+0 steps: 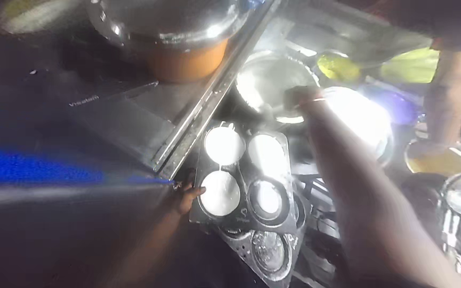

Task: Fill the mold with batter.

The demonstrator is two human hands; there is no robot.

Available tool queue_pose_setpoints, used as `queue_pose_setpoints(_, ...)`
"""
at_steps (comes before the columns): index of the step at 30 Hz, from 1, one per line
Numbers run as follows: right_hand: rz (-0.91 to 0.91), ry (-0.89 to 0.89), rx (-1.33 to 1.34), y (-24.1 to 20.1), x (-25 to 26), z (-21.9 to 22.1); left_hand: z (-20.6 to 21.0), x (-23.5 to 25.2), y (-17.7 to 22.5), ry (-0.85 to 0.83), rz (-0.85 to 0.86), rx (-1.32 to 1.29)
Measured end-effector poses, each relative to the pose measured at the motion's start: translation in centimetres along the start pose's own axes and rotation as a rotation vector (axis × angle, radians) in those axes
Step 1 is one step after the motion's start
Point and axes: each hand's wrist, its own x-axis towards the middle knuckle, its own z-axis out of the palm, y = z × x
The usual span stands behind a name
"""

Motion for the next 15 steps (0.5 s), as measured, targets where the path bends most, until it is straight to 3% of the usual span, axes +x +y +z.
queue_pose_setpoints(3,-0.023,-0.185,-0.094,-4.1,0.7,0.3,-0.4,0.2,-0.2,0.017,-0.016,0.018)
queue_pose_setpoints(6,-0.233,-0.283,-0.055,-2.9,1.8,-1.0,-0.3,0.2,0.0,0.025,-0.019,0.009)
queue_pose_setpoints(10,-0.183,-0.244,0.416,3.2,0.5,-2.5,0.2,0.2,0.6,0.047,-0.054,0.020)
queue_pose_setpoints(15,-0.070,-0.281,1.052,8.8,-4.2,0.6,0.5,0.4,0.4,0.092,-0.046,0.029)
